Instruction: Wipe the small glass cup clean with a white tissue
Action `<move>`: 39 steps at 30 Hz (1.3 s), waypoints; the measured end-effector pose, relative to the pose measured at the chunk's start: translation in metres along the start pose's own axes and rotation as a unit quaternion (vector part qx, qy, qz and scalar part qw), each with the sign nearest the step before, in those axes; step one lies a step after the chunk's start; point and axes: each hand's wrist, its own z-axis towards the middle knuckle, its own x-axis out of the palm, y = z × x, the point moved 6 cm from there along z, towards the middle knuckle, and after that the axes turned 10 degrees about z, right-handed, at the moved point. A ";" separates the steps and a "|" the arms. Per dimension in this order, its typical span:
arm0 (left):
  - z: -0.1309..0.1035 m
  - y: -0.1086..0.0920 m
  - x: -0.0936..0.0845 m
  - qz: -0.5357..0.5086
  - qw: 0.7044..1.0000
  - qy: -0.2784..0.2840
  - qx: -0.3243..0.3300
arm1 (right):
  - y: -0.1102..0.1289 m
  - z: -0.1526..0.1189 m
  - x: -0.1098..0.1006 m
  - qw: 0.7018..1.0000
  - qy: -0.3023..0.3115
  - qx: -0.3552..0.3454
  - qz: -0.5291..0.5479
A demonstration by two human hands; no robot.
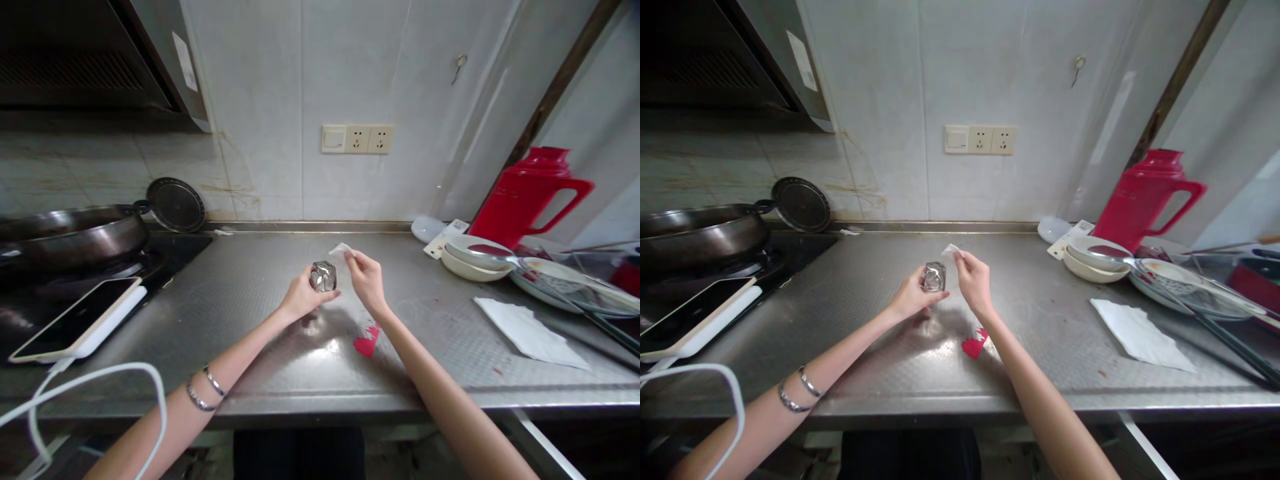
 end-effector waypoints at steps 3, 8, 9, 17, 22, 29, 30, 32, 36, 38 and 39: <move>-0.001 -0.002 -0.002 -0.005 1.000 -0.008 0.006 | -0.006 -0.002 0.017 0.987 0.121 0.065 0.087; 0.002 0.000 0.000 -0.029 1.000 0.006 0.002 | -0.001 -0.012 0.033 0.959 0.207 0.109 0.162; 0.003 0.001 0.001 -0.038 0.999 0.009 0.005 | -0.001 -0.012 0.032 0.961 0.198 0.110 0.161; 0.001 -0.005 -0.001 -0.015 0.998 0.029 0.060 | -0.006 -0.005 0.020 0.961 0.120 0.158 0.192; 0.001 -0.008 -0.009 0.080 0.991 -0.005 0.105 | -0.011 -0.009 0.019 0.942 0.130 0.232 0.205; -0.002 -0.011 -0.002 0.021 0.992 -0.008 0.128 | -0.024 -0.012 0.027 0.936 0.152 0.257 0.188; -0.002 -0.011 -0.002 0.017 0.992 -0.009 0.122 | -0.027 -0.011 0.026 0.940 0.146 0.254 0.173; -0.004 -0.009 0.001 0.007 0.994 -0.005 0.109 | -0.030 -0.006 0.023 0.960 0.136 0.213 0.120; -0.005 -0.007 0.003 0.003 0.996 -0.006 0.093 | -0.015 -0.001 0.017 0.993 0.105 0.050 -0.004; -0.005 -0.007 0.002 0.012 0.996 -0.018 0.087 | -0.004 -0.004 0.018 0.993 0.110 -0.008 -0.039; -0.005 -0.007 0.001 0.015 0.996 -0.024 0.083 | 0.001 -0.006 0.019 0.991 0.118 -0.028 -0.052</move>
